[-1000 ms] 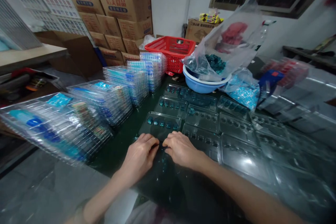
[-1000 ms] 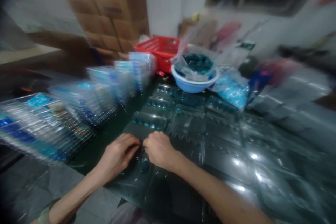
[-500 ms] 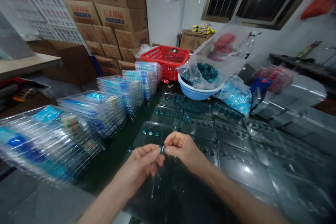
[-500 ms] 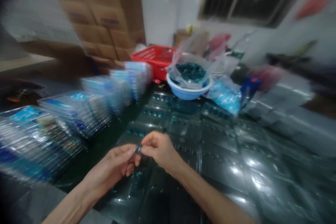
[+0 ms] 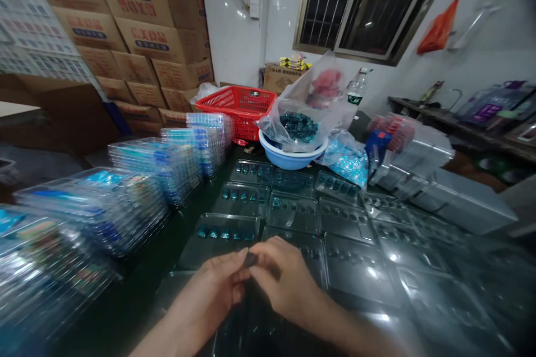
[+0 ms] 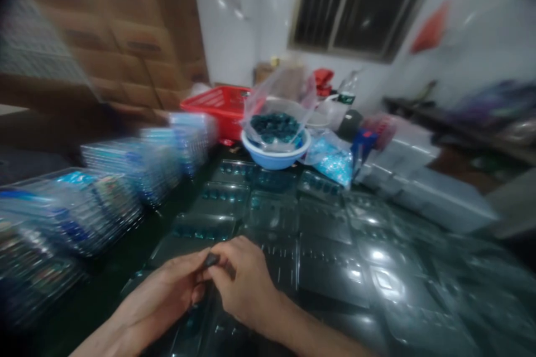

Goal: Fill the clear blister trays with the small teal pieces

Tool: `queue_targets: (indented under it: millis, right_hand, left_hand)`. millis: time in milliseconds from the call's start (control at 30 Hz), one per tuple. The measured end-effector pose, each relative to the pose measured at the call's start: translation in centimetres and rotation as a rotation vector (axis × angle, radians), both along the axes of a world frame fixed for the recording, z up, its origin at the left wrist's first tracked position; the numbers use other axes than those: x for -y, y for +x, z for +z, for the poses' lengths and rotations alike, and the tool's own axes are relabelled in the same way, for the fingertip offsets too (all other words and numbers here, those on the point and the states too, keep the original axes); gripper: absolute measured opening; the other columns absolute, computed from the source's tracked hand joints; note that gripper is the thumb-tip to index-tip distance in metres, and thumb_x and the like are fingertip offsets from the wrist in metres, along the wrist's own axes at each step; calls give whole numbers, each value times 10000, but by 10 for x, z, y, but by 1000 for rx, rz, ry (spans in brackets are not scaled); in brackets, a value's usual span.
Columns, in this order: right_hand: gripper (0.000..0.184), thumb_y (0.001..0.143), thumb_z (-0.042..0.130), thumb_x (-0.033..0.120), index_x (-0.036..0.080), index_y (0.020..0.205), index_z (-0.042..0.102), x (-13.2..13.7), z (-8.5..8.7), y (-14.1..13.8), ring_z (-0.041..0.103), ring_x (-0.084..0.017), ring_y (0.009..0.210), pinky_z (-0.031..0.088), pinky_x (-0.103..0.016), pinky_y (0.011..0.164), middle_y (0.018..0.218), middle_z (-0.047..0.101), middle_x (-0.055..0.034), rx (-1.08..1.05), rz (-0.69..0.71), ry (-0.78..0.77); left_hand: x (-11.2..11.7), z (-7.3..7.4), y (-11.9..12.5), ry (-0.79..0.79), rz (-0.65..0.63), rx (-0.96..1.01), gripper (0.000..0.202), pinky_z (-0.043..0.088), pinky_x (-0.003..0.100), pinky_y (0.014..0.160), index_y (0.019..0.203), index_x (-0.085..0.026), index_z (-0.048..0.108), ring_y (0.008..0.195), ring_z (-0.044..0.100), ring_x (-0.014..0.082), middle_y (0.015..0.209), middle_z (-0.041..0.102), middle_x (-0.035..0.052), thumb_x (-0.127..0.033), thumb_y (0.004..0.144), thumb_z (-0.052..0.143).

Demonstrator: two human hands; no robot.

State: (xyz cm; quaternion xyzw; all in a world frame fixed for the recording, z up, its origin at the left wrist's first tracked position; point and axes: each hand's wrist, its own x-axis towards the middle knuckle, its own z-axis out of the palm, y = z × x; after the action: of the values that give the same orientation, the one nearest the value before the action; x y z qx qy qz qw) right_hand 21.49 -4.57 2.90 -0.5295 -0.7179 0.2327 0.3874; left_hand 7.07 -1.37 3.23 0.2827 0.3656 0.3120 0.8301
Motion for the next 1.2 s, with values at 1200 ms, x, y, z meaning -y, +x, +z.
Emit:
queue_targets:
  millis: [1200]
  right_hand:
    - [227, 806, 438, 158, 183, 873, 653, -122, -37, 86, 420, -234, 895, 258, -335, 727, 859, 582, -109, 741, -239, -62]
  left_hand:
    - [-140, -35, 88, 1511, -410, -1330, 223, 454, 393, 768, 992, -152, 553, 895, 553, 184, 1015, 574, 64, -282, 824, 486]
